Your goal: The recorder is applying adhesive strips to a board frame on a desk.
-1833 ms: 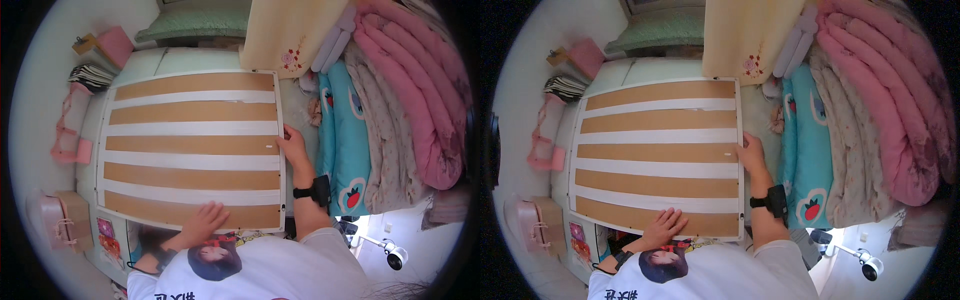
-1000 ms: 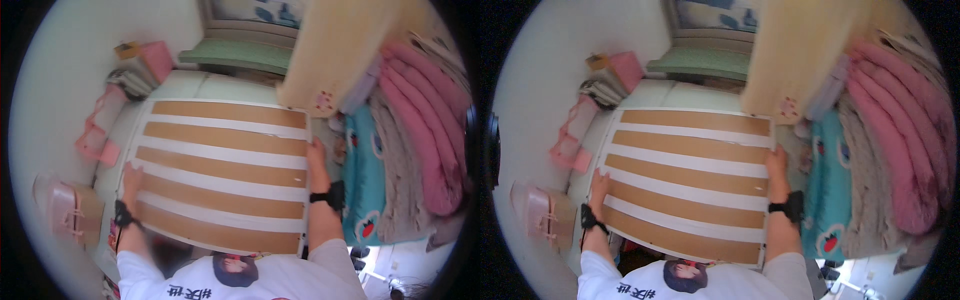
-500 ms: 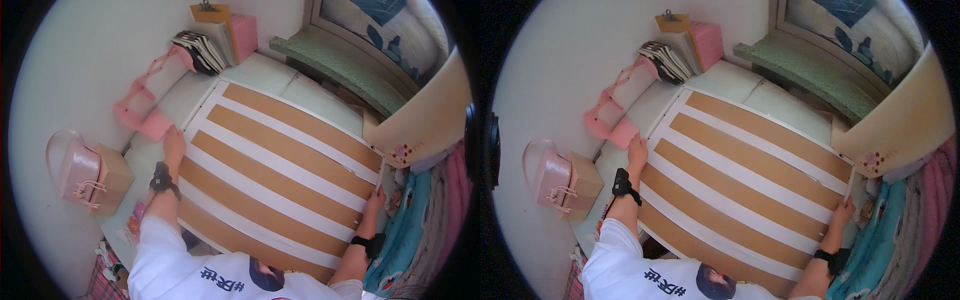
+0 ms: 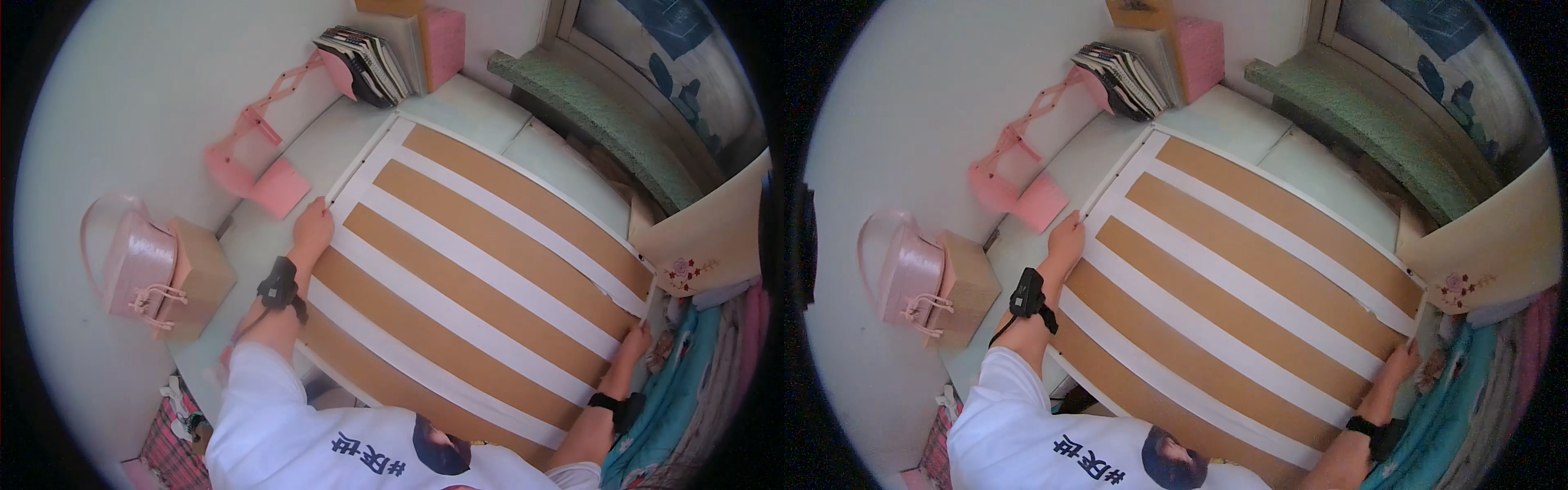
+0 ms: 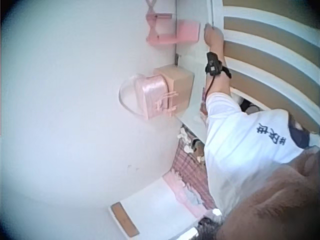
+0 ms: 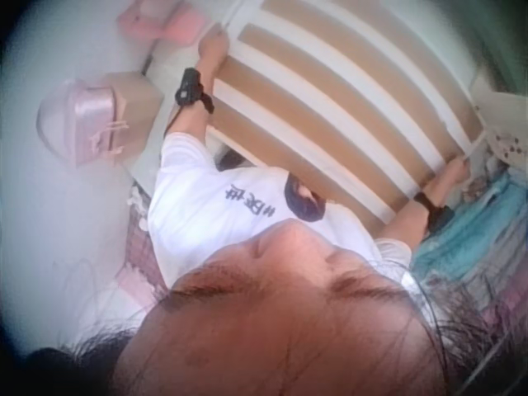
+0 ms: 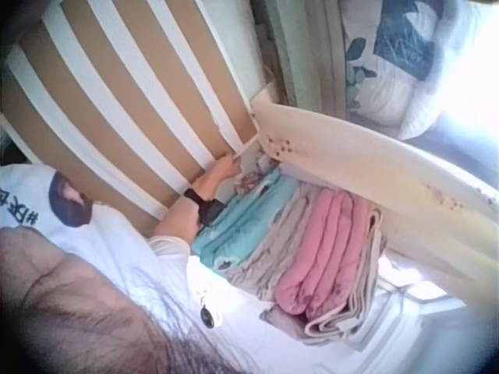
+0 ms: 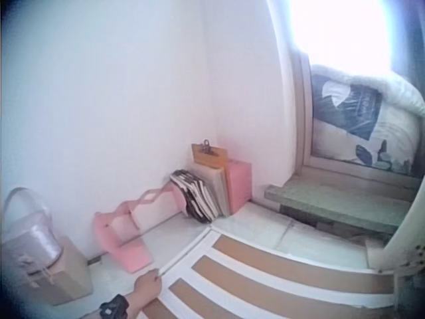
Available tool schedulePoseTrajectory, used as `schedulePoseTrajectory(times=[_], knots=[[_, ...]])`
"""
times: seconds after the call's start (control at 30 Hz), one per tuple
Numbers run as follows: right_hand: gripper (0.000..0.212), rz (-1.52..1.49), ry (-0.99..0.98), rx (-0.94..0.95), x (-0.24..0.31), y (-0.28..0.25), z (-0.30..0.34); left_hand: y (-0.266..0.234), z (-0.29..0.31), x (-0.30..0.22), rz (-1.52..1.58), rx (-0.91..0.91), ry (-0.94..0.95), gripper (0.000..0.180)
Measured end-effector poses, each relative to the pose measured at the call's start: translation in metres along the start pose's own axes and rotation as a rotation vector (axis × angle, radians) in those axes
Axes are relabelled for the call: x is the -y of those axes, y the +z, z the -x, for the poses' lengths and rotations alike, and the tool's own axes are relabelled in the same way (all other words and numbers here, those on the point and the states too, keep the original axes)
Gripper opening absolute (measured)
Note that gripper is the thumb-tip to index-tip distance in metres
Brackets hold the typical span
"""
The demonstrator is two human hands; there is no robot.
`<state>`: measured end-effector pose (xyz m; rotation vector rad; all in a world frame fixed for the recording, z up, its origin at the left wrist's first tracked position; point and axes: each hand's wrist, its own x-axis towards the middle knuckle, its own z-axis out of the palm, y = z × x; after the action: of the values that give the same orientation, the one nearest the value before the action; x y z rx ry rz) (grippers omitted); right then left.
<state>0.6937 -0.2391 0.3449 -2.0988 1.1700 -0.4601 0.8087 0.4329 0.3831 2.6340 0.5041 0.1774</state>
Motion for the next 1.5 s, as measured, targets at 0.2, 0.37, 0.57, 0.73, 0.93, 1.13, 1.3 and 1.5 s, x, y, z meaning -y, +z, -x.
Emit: schedulePoseTrajectory(times=[0.2,0.37,0.57,0.73,0.93,1.13,1.3,1.5], knots=[[0.051,-0.195,-0.11,0.175,0.005,-0.03,0.022,-0.013,-0.02,0.049,0.495,0.156,-0.034,0.03],[0.047,-0.323,-0.093,0.318,-0.038,-0.078,0.059,-0.06,0.022,0.078,0.173,0.186,-0.046,0.043],[0.052,-0.47,-0.058,0.424,-0.062,-0.093,0.126,-0.059,0.068,0.09,0.533,0.29,-0.112,0.042],[0.049,-0.694,0.019,0.514,-0.027,-0.092,0.139,-0.045,0.065,0.097,0.665,0.259,-0.171,0.041],[0.048,-0.785,0.044,0.532,-0.029,-0.093,0.139,-0.052,0.065,0.087,0.533,0.254,-0.15,0.042],[0.048,-0.531,0.012,0.432,-0.044,-0.093,0.139,-0.064,0.044,0.07,0.264,0.204,-0.024,0.043],[0.047,-0.554,-0.056,0.447,-0.065,-0.082,0.134,-0.012,-0.03,0.036,0.348,0.061,0.133,0.041],[0.041,-0.25,-0.111,0.347,-0.053,-0.083,0.139,0.037,-0.126,-0.037,0.282,0.085,0.217,0.024]])
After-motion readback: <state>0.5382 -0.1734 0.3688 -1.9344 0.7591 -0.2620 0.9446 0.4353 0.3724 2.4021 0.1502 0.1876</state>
